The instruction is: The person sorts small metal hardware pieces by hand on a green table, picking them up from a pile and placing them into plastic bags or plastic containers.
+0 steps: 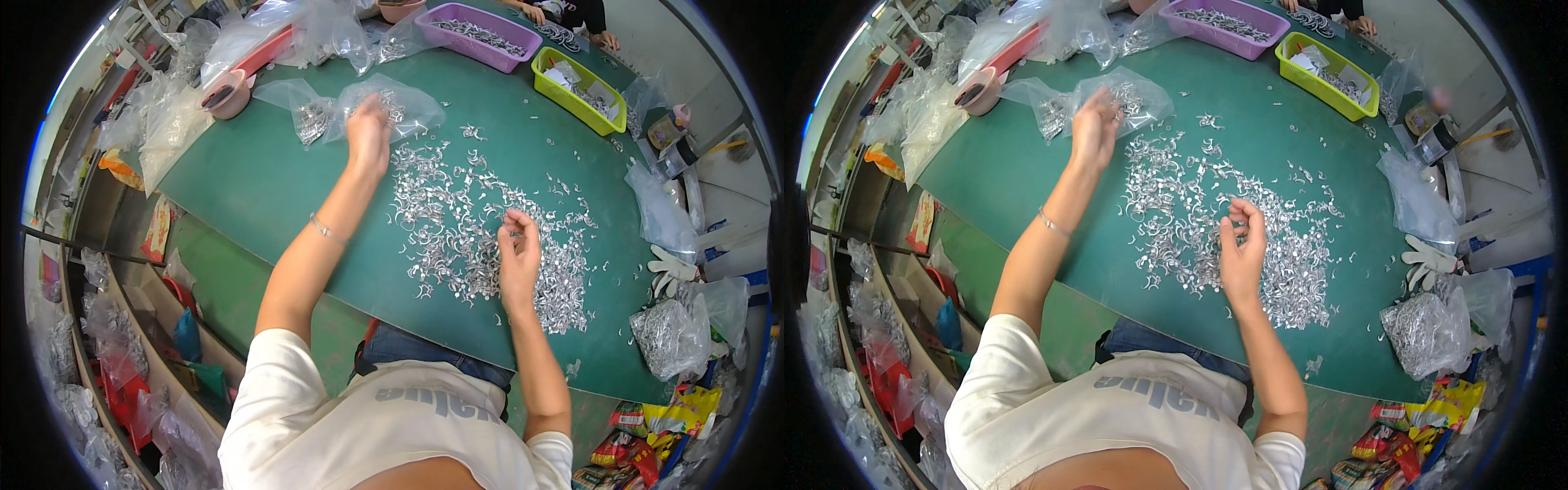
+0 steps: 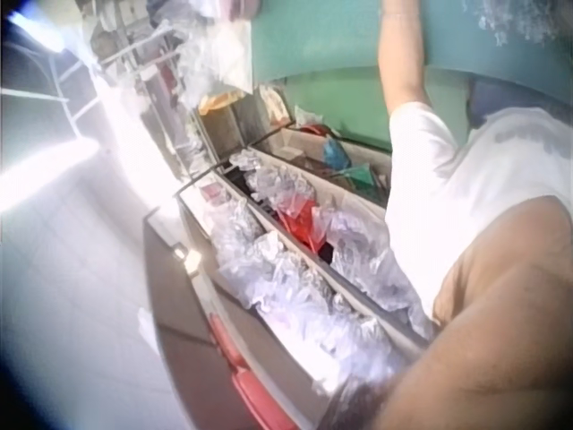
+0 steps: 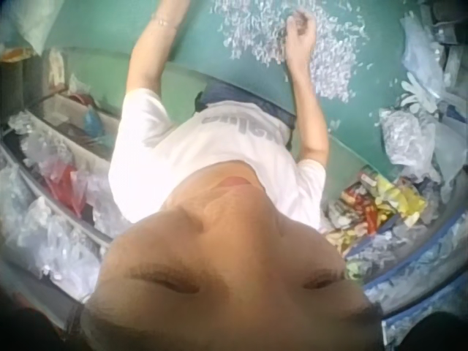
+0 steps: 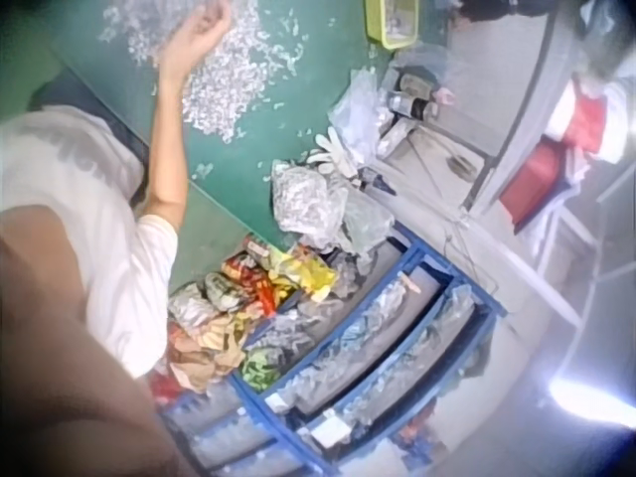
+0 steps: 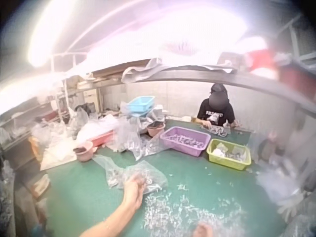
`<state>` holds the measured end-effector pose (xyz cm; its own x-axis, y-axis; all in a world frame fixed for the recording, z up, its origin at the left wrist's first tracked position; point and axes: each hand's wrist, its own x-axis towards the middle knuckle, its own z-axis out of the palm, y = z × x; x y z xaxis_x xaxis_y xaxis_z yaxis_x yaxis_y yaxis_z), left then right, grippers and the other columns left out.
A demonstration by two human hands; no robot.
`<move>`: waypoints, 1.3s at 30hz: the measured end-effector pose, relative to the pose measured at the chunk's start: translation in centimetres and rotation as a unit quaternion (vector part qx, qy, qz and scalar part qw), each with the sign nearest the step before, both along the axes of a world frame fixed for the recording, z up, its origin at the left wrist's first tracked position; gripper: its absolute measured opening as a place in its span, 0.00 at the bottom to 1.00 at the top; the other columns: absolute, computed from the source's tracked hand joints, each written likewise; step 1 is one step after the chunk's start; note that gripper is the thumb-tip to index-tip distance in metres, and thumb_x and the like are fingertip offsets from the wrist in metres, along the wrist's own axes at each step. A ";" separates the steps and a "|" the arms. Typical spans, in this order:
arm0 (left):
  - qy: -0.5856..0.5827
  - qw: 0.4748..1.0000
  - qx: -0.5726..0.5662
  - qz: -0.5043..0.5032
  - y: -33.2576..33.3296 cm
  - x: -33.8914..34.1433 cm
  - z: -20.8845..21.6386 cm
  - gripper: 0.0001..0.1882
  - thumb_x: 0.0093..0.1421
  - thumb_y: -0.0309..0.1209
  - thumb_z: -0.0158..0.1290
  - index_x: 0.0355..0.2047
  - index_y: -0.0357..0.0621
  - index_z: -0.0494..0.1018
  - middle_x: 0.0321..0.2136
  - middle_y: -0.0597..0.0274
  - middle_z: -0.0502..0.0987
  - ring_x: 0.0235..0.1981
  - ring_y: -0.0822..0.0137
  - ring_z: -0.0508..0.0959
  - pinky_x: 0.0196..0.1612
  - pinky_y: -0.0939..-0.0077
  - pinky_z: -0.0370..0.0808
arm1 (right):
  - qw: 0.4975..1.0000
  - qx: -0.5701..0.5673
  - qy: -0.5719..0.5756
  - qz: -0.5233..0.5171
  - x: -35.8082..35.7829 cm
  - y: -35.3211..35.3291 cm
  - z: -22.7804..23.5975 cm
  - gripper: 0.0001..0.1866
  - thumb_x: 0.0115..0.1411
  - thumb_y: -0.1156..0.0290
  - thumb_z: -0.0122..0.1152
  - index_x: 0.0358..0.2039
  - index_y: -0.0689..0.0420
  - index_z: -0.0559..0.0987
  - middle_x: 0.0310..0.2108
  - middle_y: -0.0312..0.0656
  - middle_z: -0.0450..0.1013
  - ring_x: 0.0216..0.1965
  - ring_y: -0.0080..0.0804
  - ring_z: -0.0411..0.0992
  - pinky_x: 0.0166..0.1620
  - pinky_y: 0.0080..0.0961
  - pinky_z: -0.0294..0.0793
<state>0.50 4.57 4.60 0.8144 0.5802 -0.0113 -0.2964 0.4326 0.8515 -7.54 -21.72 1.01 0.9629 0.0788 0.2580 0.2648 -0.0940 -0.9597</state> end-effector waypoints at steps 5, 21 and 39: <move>0.001 0.995 0.018 0.103 1.2 0.1 -0.7 0.31 0.49 0.11 0.39 0.57 0.33 0.59 0.44 0.52 0.71 0.43 0.68 0.71 0.40 0.77 0.68 | 0.967 -0.238 -0.060 0.063 6.0 -0.4 0.4 0.20 0.52 0.72 0.59 0.46 0.62 0.71 0.45 0.47 0.68 0.49 0.42 0.65 0.52 0.32 0.63; 0.004 0.718 0.674 -0.174 -2.4 -7.8 -5.8 0.14 0.60 0.25 0.46 0.46 0.33 0.68 0.52 0.42 0.65 0.54 0.49 0.66 0.54 0.58 0.64 | 0.827 -0.412 -0.175 0.338 8.8 3.2 -0.6 0.24 0.59 0.54 0.52 0.51 0.56 0.71 0.57 0.47 0.62 0.61 0.48 0.55 0.62 0.43 0.52; -0.038 0.742 0.588 -0.320 -0.9 -2.9 -6.6 0.20 0.63 0.31 0.42 0.55 0.40 0.62 0.57 0.48 0.62 0.62 0.51 0.56 0.64 0.61 0.51 | 0.833 -0.283 -0.131 0.457 16.5 4.8 -2.2 0.23 0.63 0.58 0.47 0.54 0.60 0.68 0.58 0.50 0.61 0.63 0.44 0.54 0.64 0.40 0.48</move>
<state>-2.37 3.65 -1.99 0.8994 -0.3538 0.2568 -0.4178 -0.5224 0.7433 9.00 -16.96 -1.16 0.3511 0.9284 0.1216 0.6674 -0.1571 -0.7279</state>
